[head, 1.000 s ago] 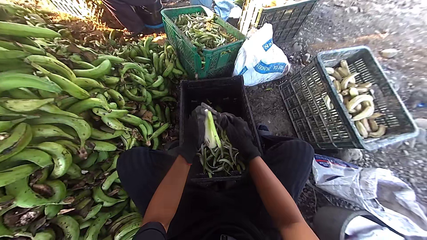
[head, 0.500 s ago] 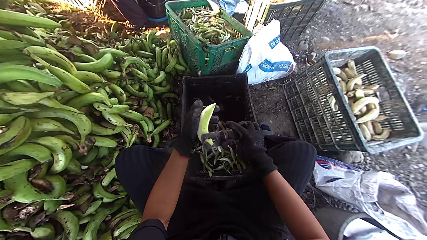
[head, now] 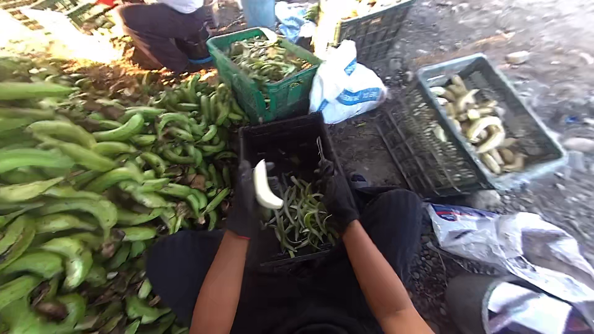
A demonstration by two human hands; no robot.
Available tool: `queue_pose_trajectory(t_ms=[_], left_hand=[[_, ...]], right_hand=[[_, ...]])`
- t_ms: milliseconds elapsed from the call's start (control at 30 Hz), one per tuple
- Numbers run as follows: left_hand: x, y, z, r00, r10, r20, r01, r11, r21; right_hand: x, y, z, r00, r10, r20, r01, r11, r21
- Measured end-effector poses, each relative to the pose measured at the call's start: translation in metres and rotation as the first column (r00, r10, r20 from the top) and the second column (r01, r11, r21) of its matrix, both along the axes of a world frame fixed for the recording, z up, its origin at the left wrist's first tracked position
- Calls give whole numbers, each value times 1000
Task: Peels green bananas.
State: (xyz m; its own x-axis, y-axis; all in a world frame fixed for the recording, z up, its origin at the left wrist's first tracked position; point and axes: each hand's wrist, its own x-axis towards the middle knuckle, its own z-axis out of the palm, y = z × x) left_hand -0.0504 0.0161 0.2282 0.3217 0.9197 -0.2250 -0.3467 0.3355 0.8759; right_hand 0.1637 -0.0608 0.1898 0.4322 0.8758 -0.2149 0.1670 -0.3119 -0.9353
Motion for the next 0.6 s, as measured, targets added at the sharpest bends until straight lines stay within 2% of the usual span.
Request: queue_pose_trajectory(t_ms=[33, 100, 133, 200, 233, 267, 300, 367, 400, 467, 533, 600], left_hand=[[2, 0, -4, 999, 33, 8, -33, 999, -10], [4, 0, -26, 995, 35, -96, -35, 999, 6], [4, -3, -44, 978, 2, -207, 2, 1000, 22], [3, -20, -72, 867, -85, -491, 93, 996, -8], [4, -30, -81, 794, -134, -593, 118, 991, -66], [10, -40, -85, 745, -175, -644, 122, 984, -126], [24, -48, -84, 740, -197, -643, 97, 977, -188], [63, -51, -72, 807, -234, -542, 120, 964, -238], [90, -46, -55, 854, -257, -452, 167, 959, -230], [159, -28, -5, 932, -300, -203, 268, 948, -170], [227, 0, 45, 944, -327, 38, 330, 939, -100], [281, 17, 96, 938, -296, 182, 308, 951, -39]], right_hand=[[3, -3, -18, 991, -85, -101, 86, 996, 2], [0, -12, -45, 936, -224, -270, 205, 974, -97], [-2, -19, -54, 949, -214, -232, 173, 968, -184], [-4, -32, -62, 998, 15, -63, -36, 936, -351], [-1, -37, -62, 988, 156, 11, -136, 893, -429], [3, -42, -65, 970, 238, 41, -188, 852, -488], [8, -45, -68, 964, 265, 32, -210, 829, -519], [15, -49, -79, 984, 172, -54, -174, 836, -520], [18, -51, -83, 989, 118, -91, -148, 850, -505], [21, -51, -92, 991, 81, -110, -124, 875, -469], [20, -50, -101, 987, 157, -33, -154, 867, -474], [17, -50, -97, 989, 127, -71, -146, 864, -481]])
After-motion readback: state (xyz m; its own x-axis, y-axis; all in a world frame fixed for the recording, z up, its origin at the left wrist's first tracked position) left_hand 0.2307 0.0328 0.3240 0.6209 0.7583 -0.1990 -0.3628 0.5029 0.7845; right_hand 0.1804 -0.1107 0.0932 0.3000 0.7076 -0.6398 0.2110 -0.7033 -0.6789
